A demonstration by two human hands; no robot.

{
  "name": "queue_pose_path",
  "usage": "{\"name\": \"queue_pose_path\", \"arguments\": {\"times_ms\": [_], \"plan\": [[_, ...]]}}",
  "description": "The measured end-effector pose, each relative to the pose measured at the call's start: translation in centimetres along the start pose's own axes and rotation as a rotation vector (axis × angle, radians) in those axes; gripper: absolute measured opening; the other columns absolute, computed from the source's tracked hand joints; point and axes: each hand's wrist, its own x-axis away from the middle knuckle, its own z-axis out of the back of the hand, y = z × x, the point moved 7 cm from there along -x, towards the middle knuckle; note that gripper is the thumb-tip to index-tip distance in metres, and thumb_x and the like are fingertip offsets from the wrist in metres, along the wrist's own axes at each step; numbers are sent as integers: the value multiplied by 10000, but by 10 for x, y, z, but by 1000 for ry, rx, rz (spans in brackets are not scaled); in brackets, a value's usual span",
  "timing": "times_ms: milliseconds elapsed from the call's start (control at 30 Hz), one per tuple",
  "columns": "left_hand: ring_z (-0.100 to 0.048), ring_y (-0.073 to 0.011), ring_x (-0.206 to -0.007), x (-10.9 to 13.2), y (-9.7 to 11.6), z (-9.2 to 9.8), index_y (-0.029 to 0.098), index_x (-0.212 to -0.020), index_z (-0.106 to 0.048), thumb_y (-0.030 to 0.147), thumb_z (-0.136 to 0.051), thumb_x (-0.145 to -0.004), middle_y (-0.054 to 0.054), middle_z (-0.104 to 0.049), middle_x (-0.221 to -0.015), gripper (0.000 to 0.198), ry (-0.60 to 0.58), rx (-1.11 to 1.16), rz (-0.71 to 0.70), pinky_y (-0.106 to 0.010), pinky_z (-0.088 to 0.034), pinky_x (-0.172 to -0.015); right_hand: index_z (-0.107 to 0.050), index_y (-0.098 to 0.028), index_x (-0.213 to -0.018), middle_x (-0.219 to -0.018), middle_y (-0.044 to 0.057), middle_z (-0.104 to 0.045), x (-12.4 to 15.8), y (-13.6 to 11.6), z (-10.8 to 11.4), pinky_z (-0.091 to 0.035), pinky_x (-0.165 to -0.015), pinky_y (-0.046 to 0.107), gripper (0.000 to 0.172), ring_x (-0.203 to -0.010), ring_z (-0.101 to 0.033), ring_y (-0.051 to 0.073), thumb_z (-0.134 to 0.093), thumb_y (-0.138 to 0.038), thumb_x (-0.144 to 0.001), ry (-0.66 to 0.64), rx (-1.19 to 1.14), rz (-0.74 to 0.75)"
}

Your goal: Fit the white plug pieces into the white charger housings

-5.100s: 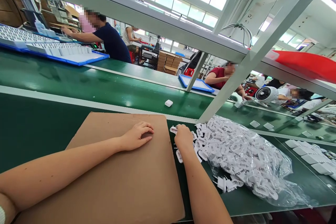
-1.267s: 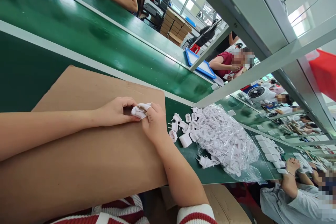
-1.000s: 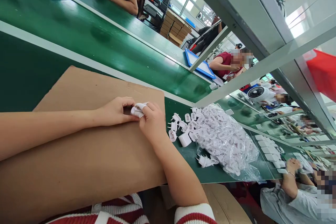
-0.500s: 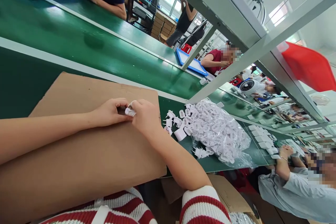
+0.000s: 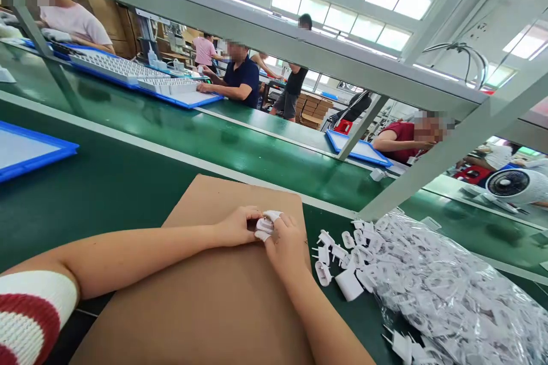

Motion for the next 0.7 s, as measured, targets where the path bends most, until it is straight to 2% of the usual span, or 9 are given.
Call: {"name": "queue_pose_path", "arguments": {"times_ms": [133,233,367,500,600,700], "plan": [[-643,-255,-966,-2,-3,-2,200,-883,-759,401,-840,-690,-72,-686,-1049,291,7,-46,-34,-376,-483,-892,-666,-233,-1269,-1022,86,-722,-2,1,-2,-543,-815,448,536,-934,-612,292,-561,-61,-772,-31,-8,24],[-632,-275,-1022,-1,0,-4,201,-938,-734,403,-800,-766,-73,-712,-1058,274,0,-106,-103,-416,-446,-968,-700,-232,-1229,-997,89,-705,-5,3,-3,-555,-820,457,519,-937,-622,290,-578,-63,-754,-50,-61,4],[-616,-244,-891,6,9,-6,181,-1000,-666,367,-608,-917,-82,-695,-951,212,-69,-96,-97,-385,-472,-854,-762,-286,-1103,-994,66,-690,-4,9,3,-567,-841,419,338,-948,-657,256,-653,-161,-808,-12,-289,-87],[-604,-224,-993,13,26,0,190,-1234,-561,395,-490,-998,-102,-645,-1129,320,-45,43,-139,-362,-486,-912,-787,-296,-1070,-1007,45,-719,0,12,21,-555,-880,390,270,-968,-672,232,-734,-264,-807,125,-436,-189],[-581,-221,-995,15,39,5,178,-1229,-517,389,-422,-1026,-118,-599,-1129,308,-34,-5,-247,-365,-472,-935,-803,-275,-1034,-951,33,-731,-1,11,27,-558,-858,364,263,-901,-682,207,-773,-307,-774,138,-566,-236],[-566,-218,-949,12,43,5,168,-1205,-500,373,-392,-1035,-118,-580,-1098,288,-75,-79,-282,-363,-466,-896,-817,-258,-963,-923,31,-740,-4,15,24,-568,-835,347,262,-863,-691,200,-827,-325,-710,99,-676,-310]]}}
